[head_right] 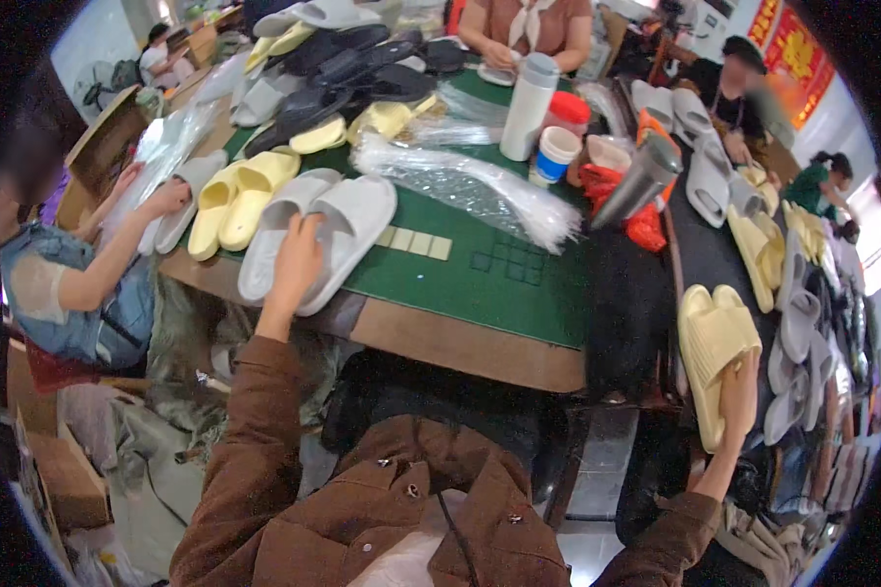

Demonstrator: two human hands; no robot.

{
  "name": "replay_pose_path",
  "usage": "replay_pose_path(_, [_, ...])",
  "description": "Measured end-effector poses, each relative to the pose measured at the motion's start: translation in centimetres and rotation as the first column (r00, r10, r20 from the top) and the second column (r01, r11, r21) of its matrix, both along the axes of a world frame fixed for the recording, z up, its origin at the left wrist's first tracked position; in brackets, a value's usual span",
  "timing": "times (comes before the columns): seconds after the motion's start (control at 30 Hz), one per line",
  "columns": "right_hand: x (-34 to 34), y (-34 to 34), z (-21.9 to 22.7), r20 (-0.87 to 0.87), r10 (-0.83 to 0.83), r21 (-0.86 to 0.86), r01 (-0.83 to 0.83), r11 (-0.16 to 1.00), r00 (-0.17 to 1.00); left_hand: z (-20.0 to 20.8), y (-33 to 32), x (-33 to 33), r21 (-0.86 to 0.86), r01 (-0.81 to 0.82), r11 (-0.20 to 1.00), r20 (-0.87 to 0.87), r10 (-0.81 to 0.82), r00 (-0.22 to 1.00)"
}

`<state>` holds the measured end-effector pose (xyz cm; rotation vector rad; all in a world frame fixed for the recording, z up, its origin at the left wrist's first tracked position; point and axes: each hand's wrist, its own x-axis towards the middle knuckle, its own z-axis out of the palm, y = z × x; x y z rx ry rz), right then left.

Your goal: The person assembles plastic slippers by inserting small circular stickers into the footbeds. They handle white, yellow, and black slippers, picking them up, applying the stickers, and placing them back on the table. The task is performed by hand without tools.

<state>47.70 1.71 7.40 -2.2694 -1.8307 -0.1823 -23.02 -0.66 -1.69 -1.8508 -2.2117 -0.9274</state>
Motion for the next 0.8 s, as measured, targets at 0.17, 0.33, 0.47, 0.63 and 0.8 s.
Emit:
replay_pose_path(0.17, [0.7,0.0,0.9,-0.119,0.104,0.058,-0.098,0.994,0.987,0.2,0.9,0.4,0.035,-0.005,0.999,-0.021,0.006,1.000])
replay_pose_path(0.33, [-5.5,-1.0,2.9,-0.233,0.024,0.074,-0.007,0.997,0.972,0.3,0.3,0.4,0.030,-0.022,0.999,-0.037,0.024,0.999])
replay_pose_path(0.47, [-4.7,-1.0,1.6,-0.219,0.148,0.185,-0.108,0.977,0.964,0.5,0.8,1.0,0.001,-0.015,1.000,-0.019,0.015,1.000])
replay_pose_path(0.63, [-5.9,-1.5,1.3,-0.363,0.171,0.240,-0.086,0.967,0.916,0.1,0.7,1.0,0.018,-0.027,0.999,-0.015,0.027,1.000])
replay_pose_path(0.8, [-9.1,-1.8,2.8,-0.365,0.182,0.300,-0.070,0.951,0.913,0.0,1.1,0.9,-0.011,-0.006,1.000,0.010,0.006,1.000])
